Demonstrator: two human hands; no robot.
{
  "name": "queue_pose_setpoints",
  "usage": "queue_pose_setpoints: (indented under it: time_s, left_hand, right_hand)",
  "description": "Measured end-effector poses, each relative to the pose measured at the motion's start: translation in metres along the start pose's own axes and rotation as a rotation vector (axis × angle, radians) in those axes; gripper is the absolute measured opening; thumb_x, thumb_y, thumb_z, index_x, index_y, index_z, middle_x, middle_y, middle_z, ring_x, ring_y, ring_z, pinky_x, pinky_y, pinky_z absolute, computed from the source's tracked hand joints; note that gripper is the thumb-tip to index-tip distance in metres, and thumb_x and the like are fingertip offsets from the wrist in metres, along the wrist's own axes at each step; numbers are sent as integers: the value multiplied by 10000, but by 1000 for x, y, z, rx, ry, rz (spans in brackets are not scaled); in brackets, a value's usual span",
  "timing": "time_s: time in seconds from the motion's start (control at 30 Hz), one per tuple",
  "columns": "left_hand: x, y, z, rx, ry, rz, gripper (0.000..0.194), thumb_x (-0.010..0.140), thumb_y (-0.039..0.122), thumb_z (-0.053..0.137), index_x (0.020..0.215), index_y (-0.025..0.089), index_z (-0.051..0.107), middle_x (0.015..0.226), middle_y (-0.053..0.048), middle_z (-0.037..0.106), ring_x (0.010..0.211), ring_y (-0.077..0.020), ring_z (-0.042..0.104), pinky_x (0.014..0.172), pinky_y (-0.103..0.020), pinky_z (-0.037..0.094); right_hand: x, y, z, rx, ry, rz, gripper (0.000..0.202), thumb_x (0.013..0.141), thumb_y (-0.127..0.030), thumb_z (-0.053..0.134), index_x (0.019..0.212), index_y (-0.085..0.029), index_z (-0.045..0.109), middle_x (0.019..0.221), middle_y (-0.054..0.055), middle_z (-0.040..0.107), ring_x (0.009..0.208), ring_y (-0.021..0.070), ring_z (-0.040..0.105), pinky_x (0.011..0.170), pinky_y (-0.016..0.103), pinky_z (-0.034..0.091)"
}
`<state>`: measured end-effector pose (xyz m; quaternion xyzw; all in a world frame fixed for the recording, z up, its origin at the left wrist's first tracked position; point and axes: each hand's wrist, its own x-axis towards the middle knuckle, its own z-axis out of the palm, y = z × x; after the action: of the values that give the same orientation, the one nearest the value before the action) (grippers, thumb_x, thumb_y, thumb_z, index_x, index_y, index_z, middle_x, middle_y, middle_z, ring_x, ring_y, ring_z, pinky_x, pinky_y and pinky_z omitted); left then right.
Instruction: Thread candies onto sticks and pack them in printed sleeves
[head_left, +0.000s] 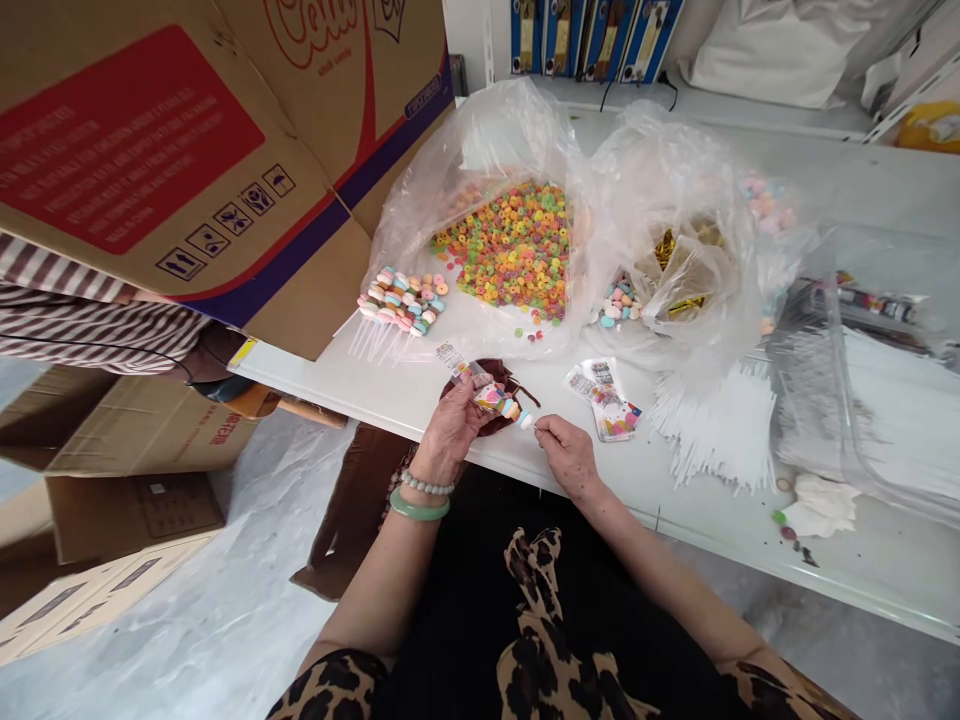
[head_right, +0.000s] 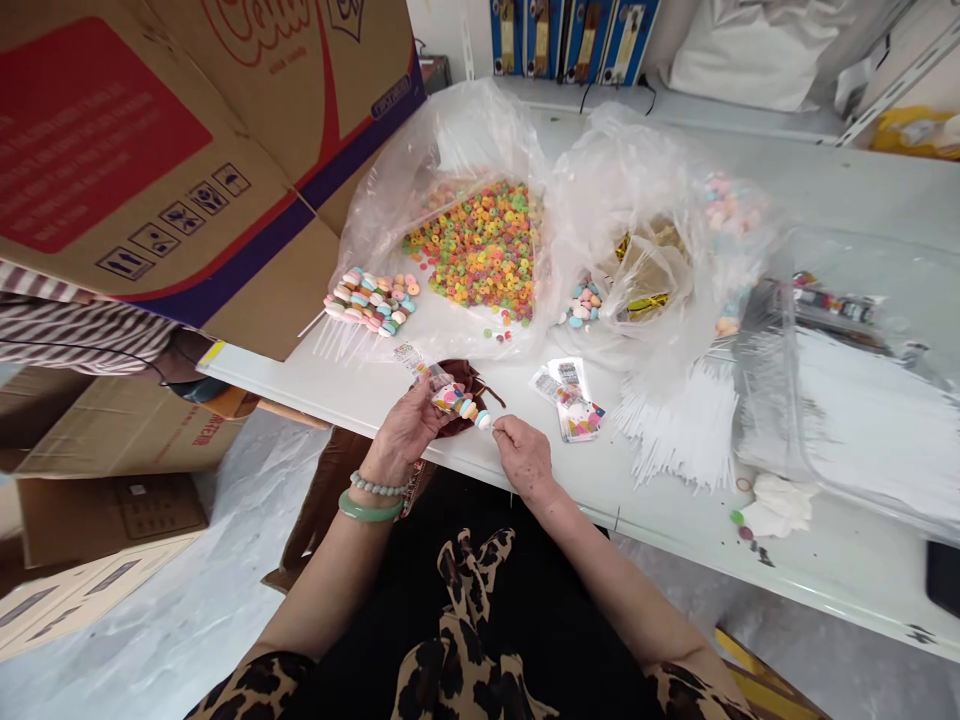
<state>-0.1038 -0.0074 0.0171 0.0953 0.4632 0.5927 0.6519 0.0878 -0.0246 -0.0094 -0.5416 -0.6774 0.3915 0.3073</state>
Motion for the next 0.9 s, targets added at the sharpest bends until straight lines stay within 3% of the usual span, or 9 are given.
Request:
queue_pose_setpoints:
  time_s: [0.13,0.23,0.3,0.43,0.53,0.63,0.9]
  left_hand:
    - [5,-6,0,-24,79,42,214,810,364,700,863,160,660,840,-71,721,755,-213,703,724,-388,584]
    - [9,-9,2,-98,189,75,72,792,196,707,800,154,650,758,-25,697,674,-135,668,670,-267,561]
    - [10,-9,3,-154,247,73,80,767,125,714,768,148,637,688,4,664,602,-88,625,597,-190,518]
    - [7,-5,6,-182,184,58,108,791,188,716,752,145,625,636,18,625,484,-56,536,457,-159,423]
    - [4,-2,7,-126,153,104,131,855,271,658,822,145,649,721,-17,675,531,-86,587,445,-179,434]
    - [2,-1,8,-22,164,70,191,894,300,603,830,128,655,669,-31,669,491,-96,582,446,-198,462]
    - [3,1,0,90,154,-78,148,743,199,764,777,104,656,663,-56,680,553,-126,636,529,-225,524]
  right_hand:
    - [2,-2,-1,96,-43,68,156,807,-302,492,736,-235,614,645,-27,573,641,152,533,643,264,392]
    - [1,-5,0,203,-70,117,135,781,-305,512,716,-230,604,626,-33,556,635,149,523,651,264,393]
    - [1,-7,2,264,-84,147,128,770,-310,526,713,-228,606,616,-37,556,631,148,518,655,264,393]
    - [2,-7,3,332,-90,199,122,755,-314,544,702,-225,608,608,-40,562,620,144,508,649,263,388]
    - [3,-4,2,311,-77,220,123,752,-312,543,696,-225,607,601,-43,560,620,144,509,654,267,381]
    - [3,-2,0,269,-69,206,120,759,-308,540,704,-227,610,614,-45,567,637,146,516,667,270,379]
    - [1,-6,-5,298,-60,177,117,769,-302,536,710,-229,606,612,-44,555,632,145,514,659,268,388]
